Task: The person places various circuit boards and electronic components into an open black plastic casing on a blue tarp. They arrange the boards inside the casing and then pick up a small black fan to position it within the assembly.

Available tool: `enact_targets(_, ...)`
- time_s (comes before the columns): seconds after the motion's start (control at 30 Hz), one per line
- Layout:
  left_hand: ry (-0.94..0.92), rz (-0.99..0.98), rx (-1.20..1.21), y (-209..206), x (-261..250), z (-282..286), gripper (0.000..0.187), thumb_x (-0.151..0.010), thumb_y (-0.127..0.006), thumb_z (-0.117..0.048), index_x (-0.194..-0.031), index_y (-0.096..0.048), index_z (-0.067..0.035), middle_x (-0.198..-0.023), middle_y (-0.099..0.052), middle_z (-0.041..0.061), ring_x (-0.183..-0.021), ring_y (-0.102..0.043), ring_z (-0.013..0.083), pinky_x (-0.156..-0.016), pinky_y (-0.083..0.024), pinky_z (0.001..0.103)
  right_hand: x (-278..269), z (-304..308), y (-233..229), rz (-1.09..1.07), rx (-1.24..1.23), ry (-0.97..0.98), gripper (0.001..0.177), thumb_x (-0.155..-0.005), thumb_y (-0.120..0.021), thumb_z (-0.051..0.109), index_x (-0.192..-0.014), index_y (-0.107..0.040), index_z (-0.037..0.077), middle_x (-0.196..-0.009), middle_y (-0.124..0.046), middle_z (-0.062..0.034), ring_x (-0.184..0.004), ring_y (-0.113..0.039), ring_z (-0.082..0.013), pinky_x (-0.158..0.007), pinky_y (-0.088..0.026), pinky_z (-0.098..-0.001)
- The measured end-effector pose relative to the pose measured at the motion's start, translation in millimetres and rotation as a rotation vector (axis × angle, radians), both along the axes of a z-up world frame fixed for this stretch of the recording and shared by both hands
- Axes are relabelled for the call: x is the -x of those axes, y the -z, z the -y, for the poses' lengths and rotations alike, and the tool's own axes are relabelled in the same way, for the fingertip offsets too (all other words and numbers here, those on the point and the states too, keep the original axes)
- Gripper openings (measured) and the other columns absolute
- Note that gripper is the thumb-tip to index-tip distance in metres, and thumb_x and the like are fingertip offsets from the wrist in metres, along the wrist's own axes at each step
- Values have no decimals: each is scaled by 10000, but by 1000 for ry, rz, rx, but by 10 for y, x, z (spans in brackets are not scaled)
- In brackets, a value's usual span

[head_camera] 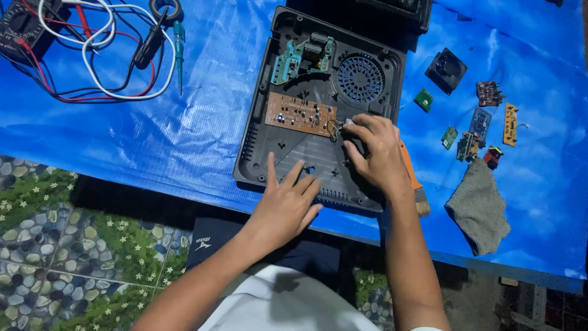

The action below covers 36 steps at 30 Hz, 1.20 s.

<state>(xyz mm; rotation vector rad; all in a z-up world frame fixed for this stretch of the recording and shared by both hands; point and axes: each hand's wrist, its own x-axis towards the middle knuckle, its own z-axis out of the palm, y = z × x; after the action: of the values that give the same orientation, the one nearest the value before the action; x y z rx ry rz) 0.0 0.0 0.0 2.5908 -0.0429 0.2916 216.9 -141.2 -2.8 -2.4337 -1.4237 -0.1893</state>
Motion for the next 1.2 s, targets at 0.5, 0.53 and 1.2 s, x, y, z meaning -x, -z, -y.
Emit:
enact_targets(0.5, -21, 148, 20, 215, 226, -101, 350, -968, -615, -182, -1277, -644, -22, -1135, -706, 184, -1187, -622, 318, -1166, -230, 645, -148, 180, 174, 54, -23, 115, 350, -839, -863, 240, -1145, -712, 165, -974, -681, 8, -1012, -618, -236, -888, -453, -392)
enact_targets(0.53, -19, 155, 17, 221, 240, -99, 350, -968, -615, -182, -1277, -644, -22, -1135, -706, 184, -1187, -622, 318, -1166, -230, 645, -128, 179, 194, 61, -27, 118, 350, -839, -863, 240, -1145, -712, 165, -974, -681, 8, -1012, -618, -236, -888, -453, -392)
enact_targets(1.2, -64, 140, 52, 208, 237, -46, 417, -878, -642, -178, -1267, -584, -43, -1207, -630, 96, -1164, -571, 254, -1171, -243, 565, 84, -5, 238, 156, -53, 483, 452, -760, -748, 297, -1143, -693, 62, -958, -755, -127, -861, -690, -322, -845, -488, -444)
